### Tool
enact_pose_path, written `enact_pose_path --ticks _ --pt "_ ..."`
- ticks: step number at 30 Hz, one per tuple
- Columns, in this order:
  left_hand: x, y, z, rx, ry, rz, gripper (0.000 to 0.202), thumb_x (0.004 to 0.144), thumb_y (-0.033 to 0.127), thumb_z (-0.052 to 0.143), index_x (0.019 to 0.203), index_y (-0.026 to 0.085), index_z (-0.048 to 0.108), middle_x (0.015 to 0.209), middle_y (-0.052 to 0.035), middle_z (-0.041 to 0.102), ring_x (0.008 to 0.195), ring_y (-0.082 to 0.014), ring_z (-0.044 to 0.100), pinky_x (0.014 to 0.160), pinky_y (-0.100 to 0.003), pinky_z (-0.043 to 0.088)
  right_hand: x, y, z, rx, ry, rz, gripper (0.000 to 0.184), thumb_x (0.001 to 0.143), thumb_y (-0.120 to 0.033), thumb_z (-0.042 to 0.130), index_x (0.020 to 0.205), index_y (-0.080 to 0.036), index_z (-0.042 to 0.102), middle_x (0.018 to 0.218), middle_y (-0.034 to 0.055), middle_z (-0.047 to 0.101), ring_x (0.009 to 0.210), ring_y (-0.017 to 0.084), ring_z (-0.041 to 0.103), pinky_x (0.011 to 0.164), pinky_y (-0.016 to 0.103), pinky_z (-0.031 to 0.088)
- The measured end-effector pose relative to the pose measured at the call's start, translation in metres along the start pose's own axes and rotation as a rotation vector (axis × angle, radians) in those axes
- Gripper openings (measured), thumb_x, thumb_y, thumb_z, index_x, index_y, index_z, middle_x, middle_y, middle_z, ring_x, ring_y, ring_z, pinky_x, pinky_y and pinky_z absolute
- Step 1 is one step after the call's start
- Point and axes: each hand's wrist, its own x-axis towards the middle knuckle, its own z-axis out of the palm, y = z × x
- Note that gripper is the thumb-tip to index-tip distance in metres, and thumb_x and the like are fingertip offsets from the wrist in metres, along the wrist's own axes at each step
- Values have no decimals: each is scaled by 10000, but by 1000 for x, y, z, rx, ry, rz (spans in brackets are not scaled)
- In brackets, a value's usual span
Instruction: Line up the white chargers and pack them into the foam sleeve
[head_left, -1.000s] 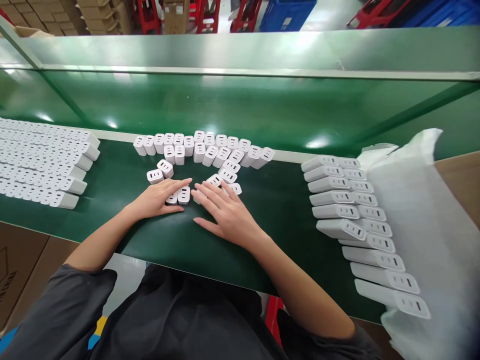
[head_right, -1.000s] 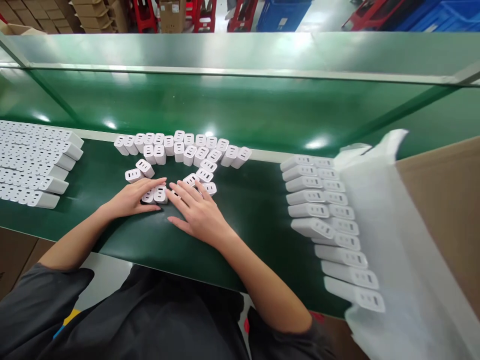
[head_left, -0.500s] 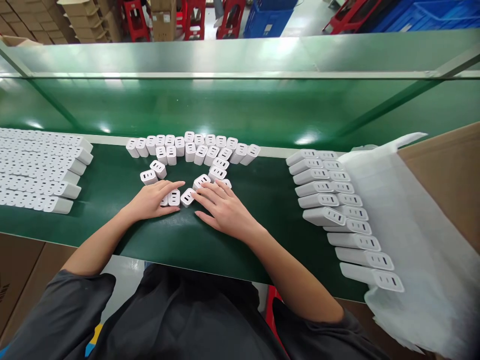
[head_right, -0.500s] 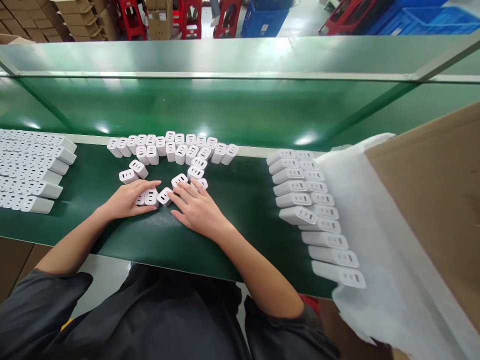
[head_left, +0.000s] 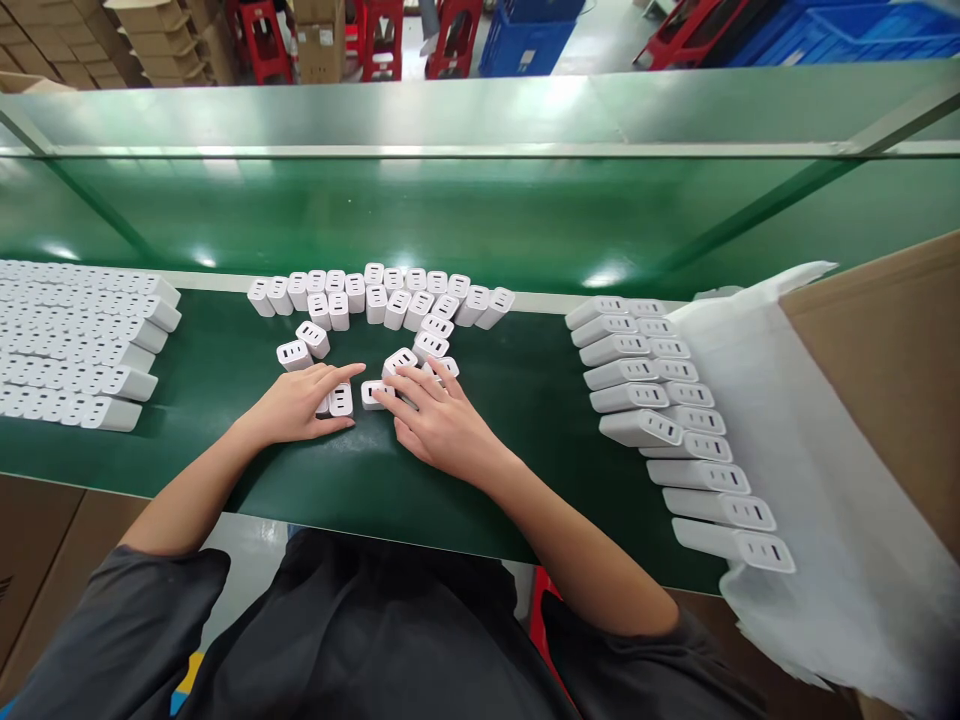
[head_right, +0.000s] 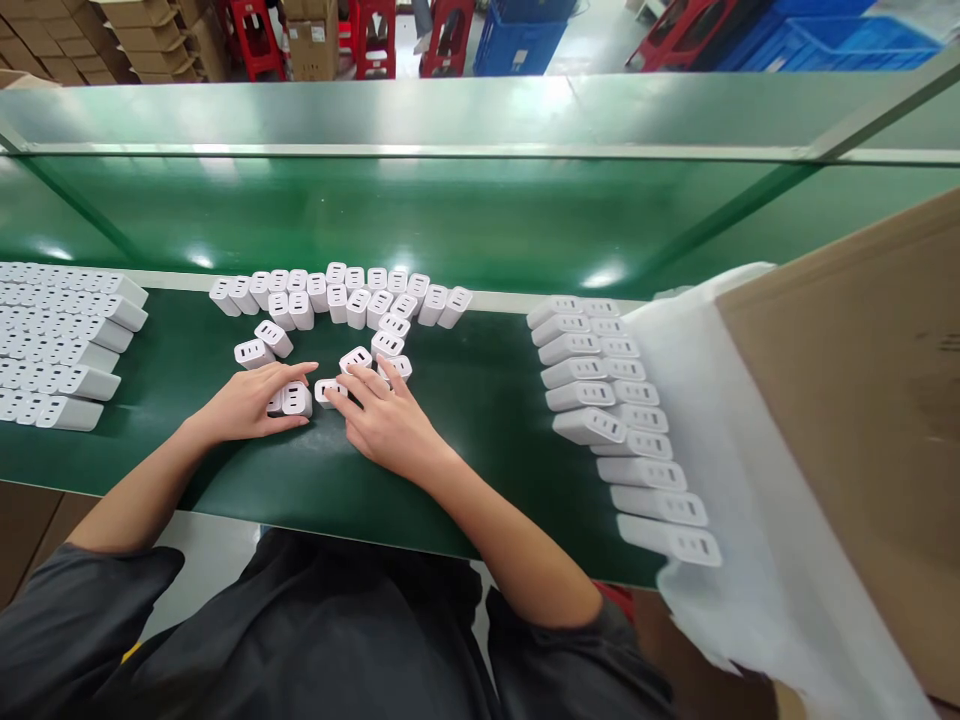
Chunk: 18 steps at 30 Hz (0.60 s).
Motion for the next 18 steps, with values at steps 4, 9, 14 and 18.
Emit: enact_pose_path --ticks 4,9,14,18 --pt "0 7 2 53 71 13 665 908 531 604 1465 226 408 1226 -94 658 1051 -243 655 873 -356 532 0 -15 2 3 9 67 512 979 -356 517 1418 -93 525 1228 176 633 1209 325 533 1137 521 358" --pt "4 16 9 122 188 51 605 915 595 579 1376 207 515 1254 -103 660 1074 -245 659 832 -336 540 0 -7 -2 112 132 130 539 1005 -421 473 1449 -116 497 1175 153 659 1114 279 582 1017 436 442" --pt "5 14 14 141 212 60 441 963 545 533 1251 218 598 1170 -63 708 965 -203 691 767 -311 530 -2 15 -3 25 79 211 443 1011 -427 470 1376 -204 586 1441 122 566 1346 319 469 1127 503 332" --pt "3 9 11 156 224 20 477 929 577 569 1230 208 595 1185 -73 702 1020 -231 682 800 -330 536 -3 16 -8 142 -42 82 452 1019 -451 458 1401 -229 554 1476 63 549 1404 287 430 1173 497 284"
